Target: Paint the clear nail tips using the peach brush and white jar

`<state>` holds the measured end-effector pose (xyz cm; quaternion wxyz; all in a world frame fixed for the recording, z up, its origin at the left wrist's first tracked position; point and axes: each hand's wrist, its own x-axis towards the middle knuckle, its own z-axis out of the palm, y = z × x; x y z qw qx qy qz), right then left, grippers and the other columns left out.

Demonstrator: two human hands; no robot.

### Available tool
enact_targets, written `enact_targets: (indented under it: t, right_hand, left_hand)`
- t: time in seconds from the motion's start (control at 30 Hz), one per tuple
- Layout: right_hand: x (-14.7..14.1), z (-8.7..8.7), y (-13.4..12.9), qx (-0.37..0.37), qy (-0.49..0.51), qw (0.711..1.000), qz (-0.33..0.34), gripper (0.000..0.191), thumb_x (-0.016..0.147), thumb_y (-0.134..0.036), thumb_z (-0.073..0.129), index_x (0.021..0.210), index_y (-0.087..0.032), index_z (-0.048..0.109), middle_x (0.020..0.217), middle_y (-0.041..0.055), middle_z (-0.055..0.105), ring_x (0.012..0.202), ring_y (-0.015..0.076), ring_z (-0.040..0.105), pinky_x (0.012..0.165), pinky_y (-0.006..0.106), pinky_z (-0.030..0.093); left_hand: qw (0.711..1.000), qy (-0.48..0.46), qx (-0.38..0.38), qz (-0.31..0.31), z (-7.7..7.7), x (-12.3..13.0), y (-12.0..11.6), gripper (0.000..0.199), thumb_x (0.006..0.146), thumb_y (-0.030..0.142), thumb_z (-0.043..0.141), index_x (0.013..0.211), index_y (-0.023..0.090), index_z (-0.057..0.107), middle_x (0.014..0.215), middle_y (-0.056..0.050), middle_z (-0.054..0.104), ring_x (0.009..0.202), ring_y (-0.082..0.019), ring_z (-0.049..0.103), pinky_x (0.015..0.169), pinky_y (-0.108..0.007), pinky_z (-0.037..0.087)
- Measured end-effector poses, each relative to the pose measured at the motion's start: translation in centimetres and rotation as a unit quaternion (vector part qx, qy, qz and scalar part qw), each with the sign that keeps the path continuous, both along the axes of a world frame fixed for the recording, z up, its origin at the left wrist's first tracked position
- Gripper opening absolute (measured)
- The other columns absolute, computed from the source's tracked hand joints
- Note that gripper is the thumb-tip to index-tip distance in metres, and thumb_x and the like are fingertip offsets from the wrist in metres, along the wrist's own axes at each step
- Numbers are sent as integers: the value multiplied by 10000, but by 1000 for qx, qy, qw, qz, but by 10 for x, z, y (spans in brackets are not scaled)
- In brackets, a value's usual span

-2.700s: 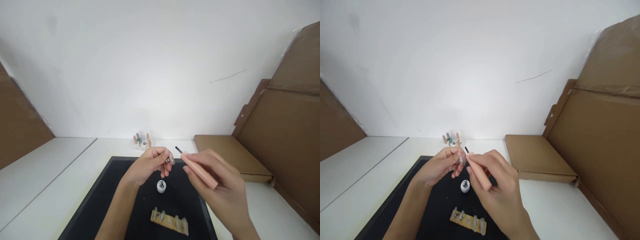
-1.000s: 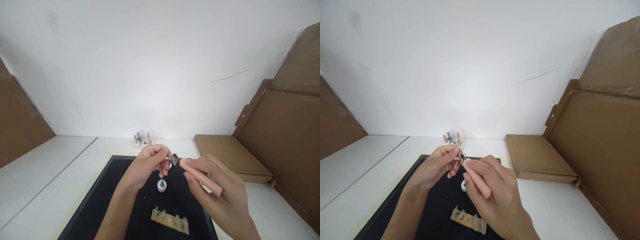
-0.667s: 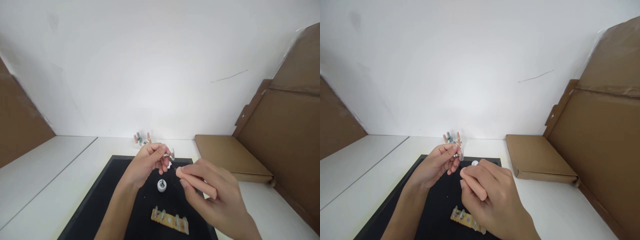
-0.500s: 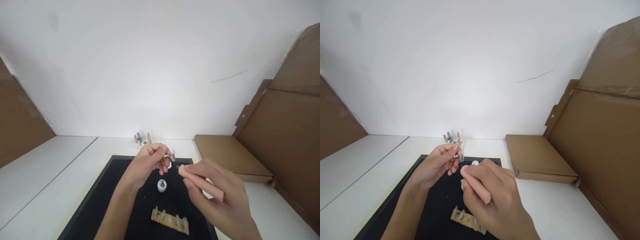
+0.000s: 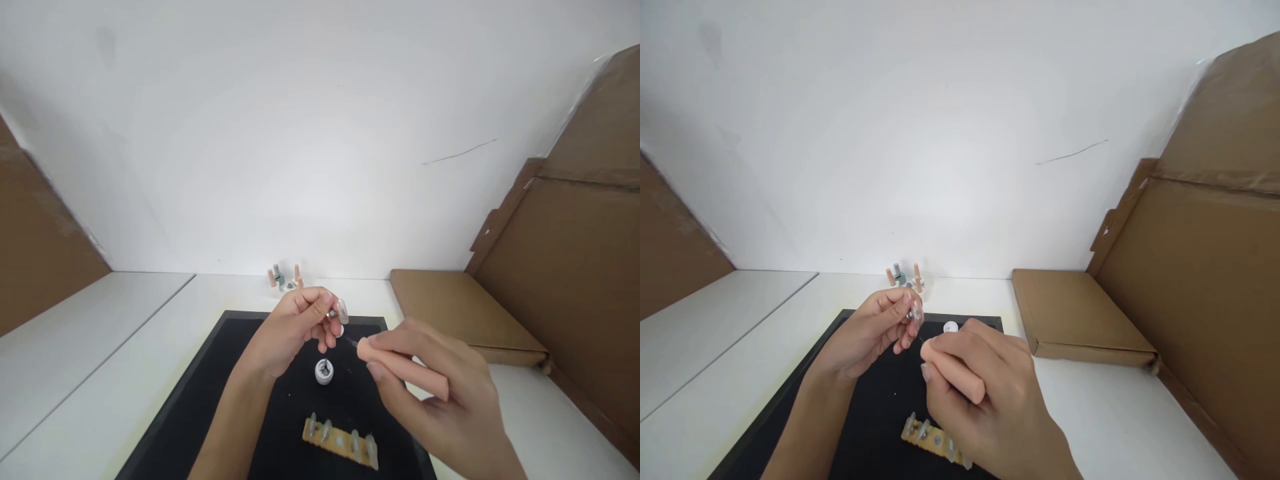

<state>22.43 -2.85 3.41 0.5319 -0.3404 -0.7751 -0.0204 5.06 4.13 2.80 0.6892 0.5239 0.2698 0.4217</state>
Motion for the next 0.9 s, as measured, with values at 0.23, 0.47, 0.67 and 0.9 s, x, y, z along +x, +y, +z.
enact_targets:
  t: [0.23, 0.47, 0.67, 0.9]
  right_hand:
    - [1, -7, 1, 31, 14, 999, -24, 148, 866, -121, 578, 981, -210, 605, 694, -9, 694, 503, 97, 563, 436, 201, 442]
    - [0, 0, 1, 13, 10, 1000, -12, 136, 838, -113, 590, 925, -211, 628, 690, -12, 721, 457, 99, 574, 420, 208, 466]
    - [-2, 5, 0, 16, 11, 1000, 3, 126, 780, -83, 592, 789, -205, 619, 586, -36, 692, 437, 99, 604, 423, 190, 469]
    - [3, -4, 2, 12, 11, 1000, -10, 68, 911, -218, 563, 972, -237, 587, 739, -38, 727, 480, 76, 587, 478, 172, 491]
  left_hand:
    - [1000, 13, 16, -13, -4, -2, 1, 357, 749, 464, 752, 680, 133, 639, 535, 10, 612, 439, -77, 535, 404, -161, 408]
    - [999, 16, 26, -14, -2, -1, -1, 374, 736, 484, 755, 674, 139, 627, 532, 12, 600, 427, -80, 524, 404, -173, 400]
    - [999, 17, 37, -2, -3, -1, 0, 379, 761, 483, 732, 654, 140, 610, 550, 15, 587, 431, -74, 514, 400, -172, 385]
    - [998, 27, 42, -32, -3, -2, -2, 393, 739, 506, 742, 677, 139, 617, 524, 16, 599, 416, -77, 518, 416, -176, 421]
